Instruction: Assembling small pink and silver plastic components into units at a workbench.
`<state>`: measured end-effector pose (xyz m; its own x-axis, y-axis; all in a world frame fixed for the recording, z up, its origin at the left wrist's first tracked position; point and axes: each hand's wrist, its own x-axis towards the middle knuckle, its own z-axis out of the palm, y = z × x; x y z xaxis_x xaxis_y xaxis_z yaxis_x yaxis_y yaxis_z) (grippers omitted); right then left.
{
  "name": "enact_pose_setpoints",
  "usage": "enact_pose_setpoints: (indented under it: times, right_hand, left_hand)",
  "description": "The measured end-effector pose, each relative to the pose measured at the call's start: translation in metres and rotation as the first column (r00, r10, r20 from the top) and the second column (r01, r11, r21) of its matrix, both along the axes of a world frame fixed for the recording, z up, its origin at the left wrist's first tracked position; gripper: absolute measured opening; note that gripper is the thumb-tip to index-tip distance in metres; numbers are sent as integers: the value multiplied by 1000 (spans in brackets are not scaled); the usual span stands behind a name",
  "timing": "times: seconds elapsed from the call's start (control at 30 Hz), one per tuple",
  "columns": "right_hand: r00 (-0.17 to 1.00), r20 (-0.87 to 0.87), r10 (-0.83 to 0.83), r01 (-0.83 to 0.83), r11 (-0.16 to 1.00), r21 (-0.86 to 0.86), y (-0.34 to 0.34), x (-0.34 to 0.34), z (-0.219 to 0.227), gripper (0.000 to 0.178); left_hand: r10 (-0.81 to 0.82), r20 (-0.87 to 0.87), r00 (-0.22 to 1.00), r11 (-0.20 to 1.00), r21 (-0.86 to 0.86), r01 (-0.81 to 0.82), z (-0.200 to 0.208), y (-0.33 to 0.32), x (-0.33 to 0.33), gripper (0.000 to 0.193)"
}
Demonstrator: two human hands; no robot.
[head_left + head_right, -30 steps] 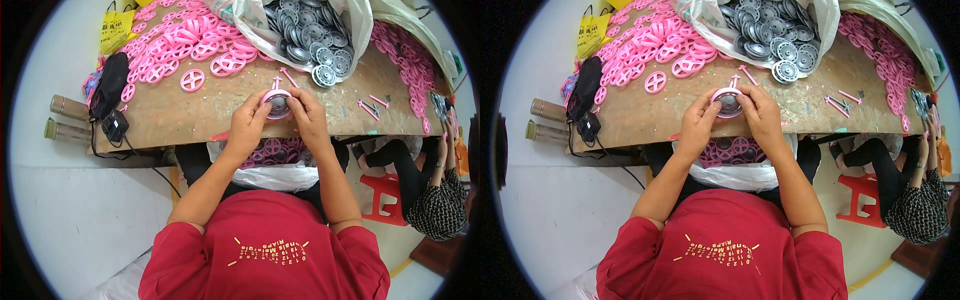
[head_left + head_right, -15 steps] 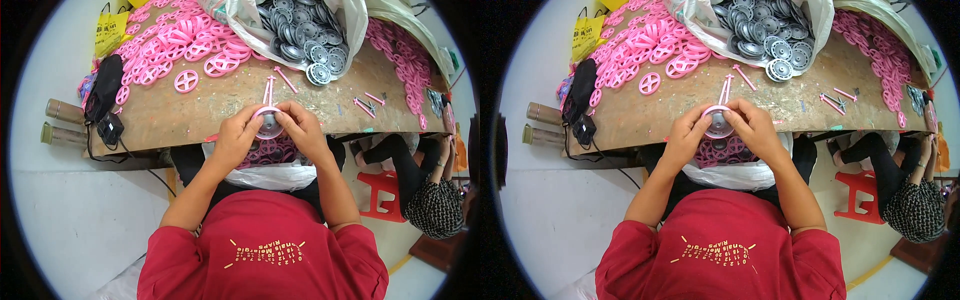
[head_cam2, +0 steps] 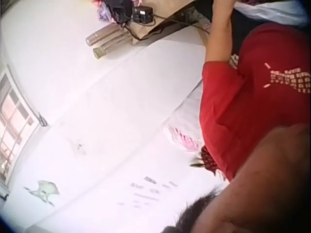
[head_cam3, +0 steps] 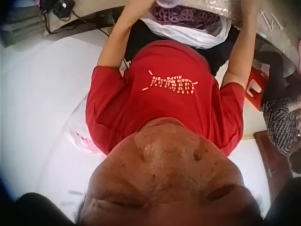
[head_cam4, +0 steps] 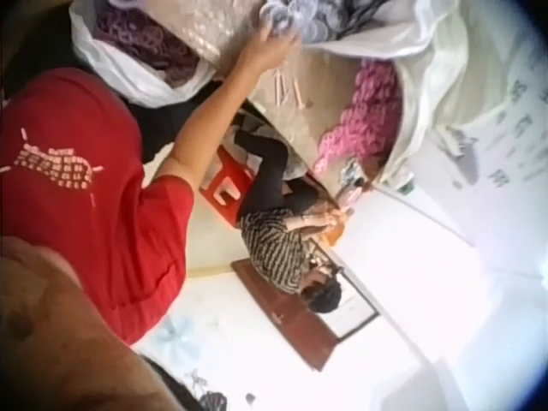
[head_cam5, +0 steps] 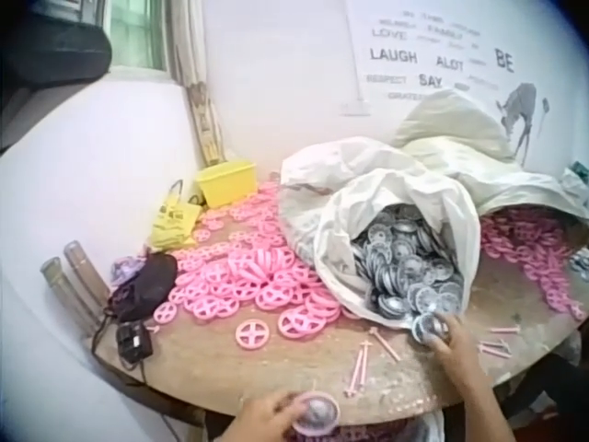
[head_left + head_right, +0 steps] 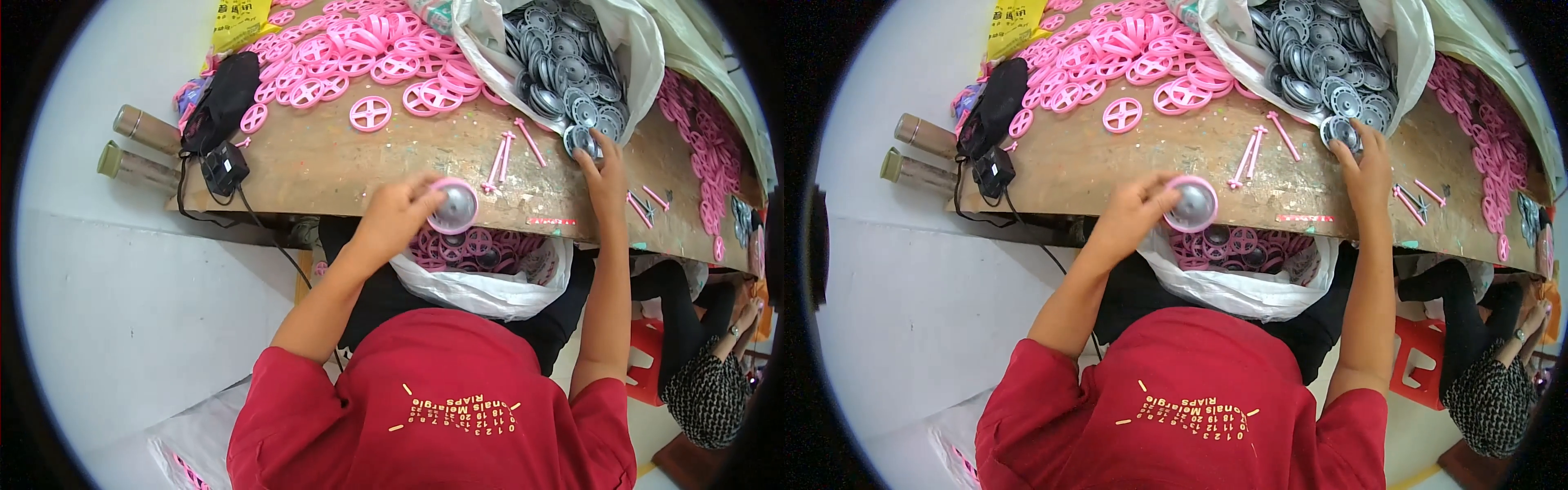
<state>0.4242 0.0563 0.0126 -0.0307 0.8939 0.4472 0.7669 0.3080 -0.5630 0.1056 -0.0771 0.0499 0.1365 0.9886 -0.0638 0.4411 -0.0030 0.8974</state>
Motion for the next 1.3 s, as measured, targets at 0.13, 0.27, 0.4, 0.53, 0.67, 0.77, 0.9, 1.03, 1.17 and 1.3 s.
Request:
enact_pose_setpoints:
  times: [0.13, 0.27, 0.4, 0.53, 0.67, 0.77, 0.9, 1.03, 1.17, 1.3]
  right_hand:
    - [990, 137, -12, -14, 982, 188, 0, -3, -16, 41]
    - [999, 34, 8, -13, 992, 124, 0, -5, -16, 41]
    - [1000, 22, -18, 16, 997, 71, -6, -11, -11, 39]
    - [1000, 6, -3, 2, 993, 114, -5, -11, -13, 36]
    - [1000, 4, -11, 11, 992, 122, -5, -5, -17, 33]
    - [996, -67, -56, 59, 997, 51, -10, -10, -11, 30]
    - [976, -208, -63, 82, 993, 81, -7, -1, -13, 25]
    - [985, -85, -149, 168, 931, 323, 1, 9, -20, 22]
    - [981, -168, -99, 152, 929, 338, -8, -6, -9, 20]
    - [882, -471, -19, 124, 973, 193, -18, -8, -7, 19]
  left_hand:
    - [237, 591, 771, 956, -282, -77, 8, 6, 0, 39]
    - [212, 631, 746, 974, -202, -107, -6, 11, 3, 43]
    - [240, 666, 706, 970, -201, -139, 0, 8, 11, 45]
    - [207, 644, 736, 970, -233, -69, 1, 0, 12, 46]
    - [-87, 461, 883, 965, -181, 189, -2, -13, 10, 43]
    - [159, 100, 982, 986, 41, -164, 0, -3, -7, 37]
    - [443, -403, 801, 848, 477, -229, -14, 46, -54, 28]
    - [593, -514, 620, 708, 699, -99, -47, 77, -74, 19]
    - [582, -489, 650, 696, 713, -86, -45, 72, -76, 18]
    - [549, -353, 758, 696, 695, -180, -44, 73, -66, 17]
